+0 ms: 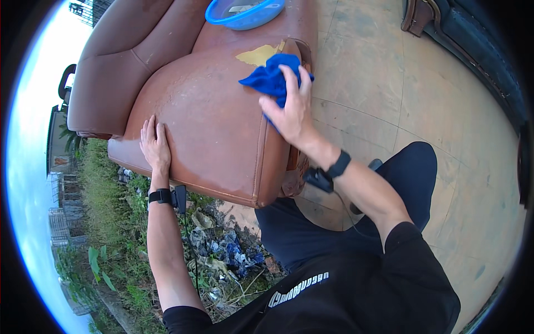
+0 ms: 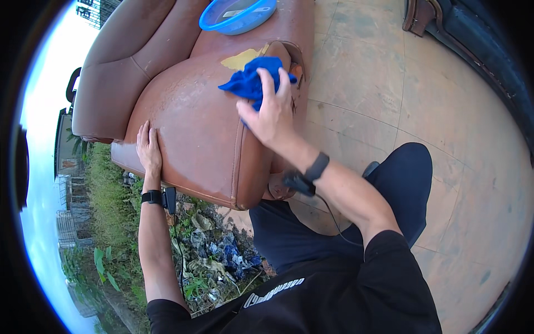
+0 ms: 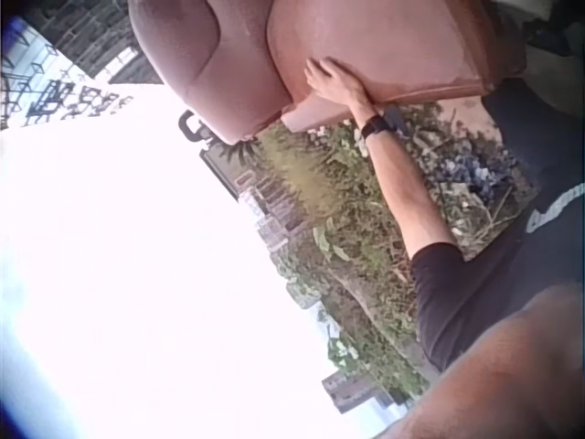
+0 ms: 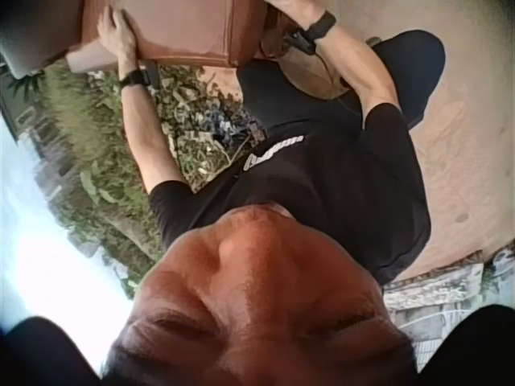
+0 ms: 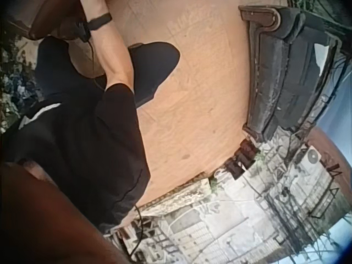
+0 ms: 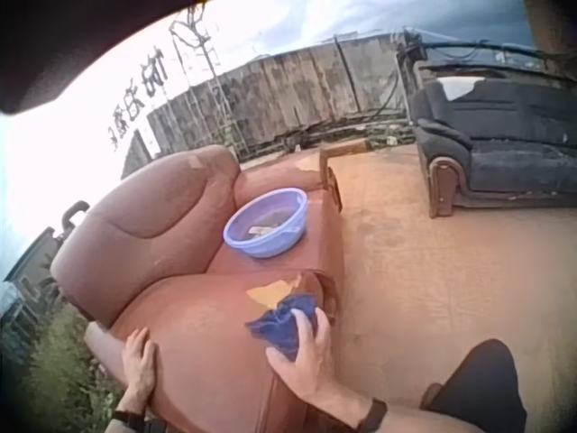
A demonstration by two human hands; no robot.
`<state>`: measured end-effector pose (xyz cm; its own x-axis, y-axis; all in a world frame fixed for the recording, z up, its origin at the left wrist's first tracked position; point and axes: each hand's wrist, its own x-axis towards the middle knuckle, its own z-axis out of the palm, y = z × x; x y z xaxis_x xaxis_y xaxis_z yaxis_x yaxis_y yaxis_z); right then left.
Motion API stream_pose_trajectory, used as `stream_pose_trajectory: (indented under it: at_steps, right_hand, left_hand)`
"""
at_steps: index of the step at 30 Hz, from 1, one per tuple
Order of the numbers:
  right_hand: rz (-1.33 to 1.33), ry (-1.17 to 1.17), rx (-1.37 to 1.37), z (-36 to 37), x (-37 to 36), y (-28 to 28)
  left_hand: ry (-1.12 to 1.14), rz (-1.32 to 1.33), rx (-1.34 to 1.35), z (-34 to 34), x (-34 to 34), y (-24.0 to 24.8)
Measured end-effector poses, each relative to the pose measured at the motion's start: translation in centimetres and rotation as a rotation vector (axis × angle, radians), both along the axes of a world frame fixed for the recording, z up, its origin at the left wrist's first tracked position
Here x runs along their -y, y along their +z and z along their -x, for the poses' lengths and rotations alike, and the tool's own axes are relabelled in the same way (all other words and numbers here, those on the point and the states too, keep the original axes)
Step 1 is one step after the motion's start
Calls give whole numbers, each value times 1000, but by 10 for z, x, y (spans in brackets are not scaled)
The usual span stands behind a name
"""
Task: The recorder is cleaning a brown leather sofa using a blue cloth and water from a bowl.
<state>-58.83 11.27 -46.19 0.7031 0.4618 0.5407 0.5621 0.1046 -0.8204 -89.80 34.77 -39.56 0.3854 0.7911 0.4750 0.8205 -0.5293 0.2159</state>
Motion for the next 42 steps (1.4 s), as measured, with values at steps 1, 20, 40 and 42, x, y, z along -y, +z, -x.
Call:
stream_pose_trajectory:
  at_steps: [1,20,40,42]
  right_hand:
    - [8,65,5,26,26,6]
    - [-212,-1,-113,-74,-54,-20]
    - [-169,156,-208,11,32,-34]
    - [-165,164,-195,6,28,-29]
  left_hand:
    - [2,-6,3,3,1,2]
    - [-89,8,49,-4,-2,1]
    - [-109,143,130,-4,-4,1]
    - [-112,132,125,2,-6,0]
